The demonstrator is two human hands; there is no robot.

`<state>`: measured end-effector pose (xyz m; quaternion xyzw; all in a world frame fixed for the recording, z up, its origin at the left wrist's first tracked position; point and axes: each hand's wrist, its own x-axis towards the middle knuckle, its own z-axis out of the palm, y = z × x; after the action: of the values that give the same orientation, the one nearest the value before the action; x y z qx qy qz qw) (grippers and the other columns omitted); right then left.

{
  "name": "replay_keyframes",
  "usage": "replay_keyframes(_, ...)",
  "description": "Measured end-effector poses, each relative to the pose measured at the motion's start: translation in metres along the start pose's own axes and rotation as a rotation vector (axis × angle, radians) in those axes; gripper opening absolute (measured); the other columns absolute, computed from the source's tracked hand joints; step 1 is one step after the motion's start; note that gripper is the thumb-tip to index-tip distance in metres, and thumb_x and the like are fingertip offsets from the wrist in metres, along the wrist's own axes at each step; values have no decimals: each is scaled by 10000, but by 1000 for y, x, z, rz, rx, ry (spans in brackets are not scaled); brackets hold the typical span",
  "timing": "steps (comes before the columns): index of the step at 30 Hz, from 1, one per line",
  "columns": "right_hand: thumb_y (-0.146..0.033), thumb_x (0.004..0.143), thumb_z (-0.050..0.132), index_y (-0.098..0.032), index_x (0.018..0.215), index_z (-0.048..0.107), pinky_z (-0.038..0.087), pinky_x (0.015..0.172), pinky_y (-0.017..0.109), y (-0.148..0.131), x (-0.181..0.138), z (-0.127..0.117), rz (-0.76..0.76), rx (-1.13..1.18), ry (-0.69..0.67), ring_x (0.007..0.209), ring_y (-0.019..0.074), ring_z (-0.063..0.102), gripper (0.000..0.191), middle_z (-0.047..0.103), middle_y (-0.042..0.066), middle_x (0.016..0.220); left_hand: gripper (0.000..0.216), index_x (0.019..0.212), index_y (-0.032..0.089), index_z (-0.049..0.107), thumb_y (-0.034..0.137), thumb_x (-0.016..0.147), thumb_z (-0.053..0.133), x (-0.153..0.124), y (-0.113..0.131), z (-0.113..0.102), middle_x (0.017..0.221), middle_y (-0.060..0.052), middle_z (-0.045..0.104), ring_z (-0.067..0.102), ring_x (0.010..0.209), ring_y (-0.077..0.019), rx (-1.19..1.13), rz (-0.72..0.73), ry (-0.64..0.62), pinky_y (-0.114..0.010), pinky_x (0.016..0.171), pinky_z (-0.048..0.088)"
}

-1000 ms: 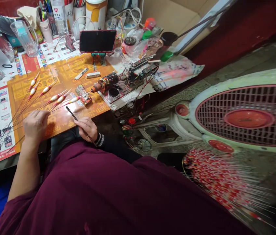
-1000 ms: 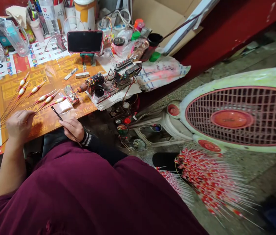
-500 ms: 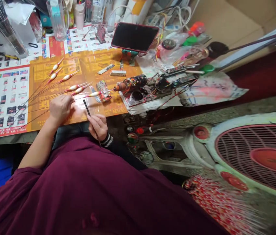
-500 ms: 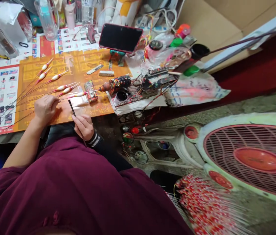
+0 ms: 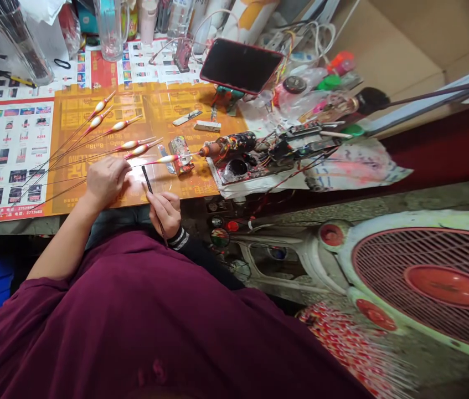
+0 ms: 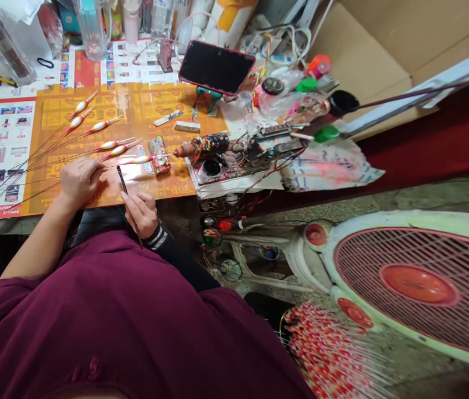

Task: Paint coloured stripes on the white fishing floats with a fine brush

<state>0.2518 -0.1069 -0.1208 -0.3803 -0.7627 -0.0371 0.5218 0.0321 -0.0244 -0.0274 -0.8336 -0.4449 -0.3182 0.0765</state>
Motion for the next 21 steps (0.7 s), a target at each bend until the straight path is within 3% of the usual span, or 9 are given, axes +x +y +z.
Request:
replay_keyframes(7, -229, 1063, 541, -200, 1441, 683, 631, 995, 450, 1, -3, 2, 50, -43, -48, 1091, 261, 698, 405, 803, 122, 1146, 307, 910, 200, 740, 340, 1091, 535, -1, 0, 0, 879, -96, 773, 693, 798, -227, -32, 2, 1, -352, 702, 467)
replay_keyframes(15, -172, 1048, 578, -197, 1500, 633, 616, 979, 419, -5, 5, -2, -11, -30, 25, 1094, 251, 686, 456, 799, 114, 1148, 272, 913, 201, 738, 291, 1071, 535, -2, 0, 2, 883, -94, 768, 690, 805, -224, -43, -13, -1, -348, 709, 470)
replay_keyframes(21, -203, 1060, 561, -206, 1475, 654, 605, 1012, 408, -4, 3, -3, 38, -46, -38, 1107, 240, 689, 425, 802, 110, 1184, 259, 910, 200, 735, 289, 1054, 539, -2, 1, 1, 878, -92, 762, 690, 812, -229, -22, -29, -29, -350, 720, 480)
